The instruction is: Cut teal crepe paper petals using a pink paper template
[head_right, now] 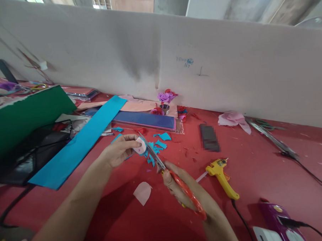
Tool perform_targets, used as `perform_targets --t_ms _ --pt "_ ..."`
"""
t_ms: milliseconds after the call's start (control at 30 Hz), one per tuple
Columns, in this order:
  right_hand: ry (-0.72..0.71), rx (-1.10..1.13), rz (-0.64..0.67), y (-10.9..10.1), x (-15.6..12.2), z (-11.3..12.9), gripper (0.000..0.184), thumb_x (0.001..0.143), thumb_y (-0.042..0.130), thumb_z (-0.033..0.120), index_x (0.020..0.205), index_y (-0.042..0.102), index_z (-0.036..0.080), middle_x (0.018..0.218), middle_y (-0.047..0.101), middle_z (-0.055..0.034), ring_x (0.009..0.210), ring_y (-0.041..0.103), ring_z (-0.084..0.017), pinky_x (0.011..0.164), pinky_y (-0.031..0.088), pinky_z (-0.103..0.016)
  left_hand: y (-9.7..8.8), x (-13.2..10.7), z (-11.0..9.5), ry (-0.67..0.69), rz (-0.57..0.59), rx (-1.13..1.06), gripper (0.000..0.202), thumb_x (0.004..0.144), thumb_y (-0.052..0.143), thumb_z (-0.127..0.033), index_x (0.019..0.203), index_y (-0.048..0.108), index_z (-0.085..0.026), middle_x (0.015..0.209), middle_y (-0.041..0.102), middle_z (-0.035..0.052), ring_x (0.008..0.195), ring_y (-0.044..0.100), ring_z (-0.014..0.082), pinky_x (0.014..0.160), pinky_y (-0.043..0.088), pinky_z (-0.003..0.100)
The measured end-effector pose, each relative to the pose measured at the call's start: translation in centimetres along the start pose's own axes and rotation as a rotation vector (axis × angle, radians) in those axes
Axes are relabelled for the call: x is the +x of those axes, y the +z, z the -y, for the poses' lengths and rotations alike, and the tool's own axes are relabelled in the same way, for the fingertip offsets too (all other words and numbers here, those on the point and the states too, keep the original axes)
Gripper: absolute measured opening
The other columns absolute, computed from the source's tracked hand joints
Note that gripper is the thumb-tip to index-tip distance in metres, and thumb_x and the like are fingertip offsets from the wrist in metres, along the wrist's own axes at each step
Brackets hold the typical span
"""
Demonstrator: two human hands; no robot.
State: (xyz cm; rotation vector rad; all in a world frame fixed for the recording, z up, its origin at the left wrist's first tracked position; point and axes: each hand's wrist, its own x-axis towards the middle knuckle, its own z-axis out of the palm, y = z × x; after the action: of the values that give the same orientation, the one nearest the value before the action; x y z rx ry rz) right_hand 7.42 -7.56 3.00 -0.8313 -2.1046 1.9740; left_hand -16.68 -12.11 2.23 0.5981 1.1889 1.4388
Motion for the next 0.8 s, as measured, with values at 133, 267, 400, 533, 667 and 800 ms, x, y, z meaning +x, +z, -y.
perform_targets --t_ms 133,267,400,533,667,800 --pt "0.008 -0.083 0.062 -0.6 -0.1 0.6 0.06 0.089 0.034 0.073 0.11 0.051 0.02 0.064 0.032 0.0062 0.045 0.024 -0.007 0.037 0.026 -0.019 -0.4 0.0 0.0 -0.002 0.024 0.0 0.01 0.057 0.075 -0.016 0.063 0.068 -0.014 0.064 0.066 0.0028 0.059 0.06 0.0111 0.06 0.047 0.022" --pt "-0.014 -0.158 0.036 -0.9 -0.1 0.4 0.054 0.09 0.037 0.069 0.108 0.053 0.02 0.064 0.034 0.0055 0.044 0.027 -0.007 0.037 0.025 -0.02 -0.5 0.1 0.0 -0.014 0.032 -0.001 0.012 0.055 0.076 -0.016 0.062 0.067 -0.014 0.063 0.066 0.002 0.057 0.06 0.0107 0.058 0.046 0.022" --pt "-0.03 -0.147 -0.044 -0.6 -0.2 0.0 0.051 0.086 0.045 0.071 0.098 0.056 0.021 0.061 0.032 0.0055 0.047 0.027 -0.008 0.037 0.021 -0.02 -0.5 0.0 -0.2 -0.025 0.034 0.004 0.013 0.054 0.077 -0.017 0.061 0.067 -0.014 0.061 0.065 0.0016 0.056 0.059 0.0105 0.056 0.045 0.021" --pt "-0.023 -0.057 -0.143 -0.2 0.0 -0.1 0.047 0.086 0.05 0.068 0.098 0.055 0.023 0.057 0.03 0.0077 0.044 0.023 -0.007 0.037 0.018 -0.02 -0.5 0.1 0.0 -0.01 0.008 0.011 0.014 0.055 0.079 -0.02 0.062 0.068 -0.014 0.064 0.067 0.0028 0.06 0.061 0.0121 0.061 0.046 0.023" --pt "-0.083 0.163 -0.287 -0.1 0.6 -0.4 0.047 0.088 0.047 0.065 0.11 0.049 0.024 0.063 0.042 0.0068 0.042 0.03 -0.007 0.037 0.027 -0.021 0.5 0.4 1.1 0.058 -0.089 0.016 0.017 0.059 0.082 -0.025 0.068 0.071 -0.015 0.068 0.068 0.0019 0.062 0.058 0.0087 0.058 0.041 0.02" --pt "-0.137 0.195 -0.421 0.4 1.9 -0.6 0.05 0.079 0.066 0.056 0.114 0.049 0.025 0.073 0.053 0.0046 0.053 0.044 -0.01 0.049 0.038 -0.025 3.0 0.2 2.8 -0.026 -0.095 -0.123 0.021 0.059 0.083 -0.026 0.069 0.067 -0.017 0.068 0.065 -0.0006 0.057 0.054 0.007 0.05 0.034 0.02"
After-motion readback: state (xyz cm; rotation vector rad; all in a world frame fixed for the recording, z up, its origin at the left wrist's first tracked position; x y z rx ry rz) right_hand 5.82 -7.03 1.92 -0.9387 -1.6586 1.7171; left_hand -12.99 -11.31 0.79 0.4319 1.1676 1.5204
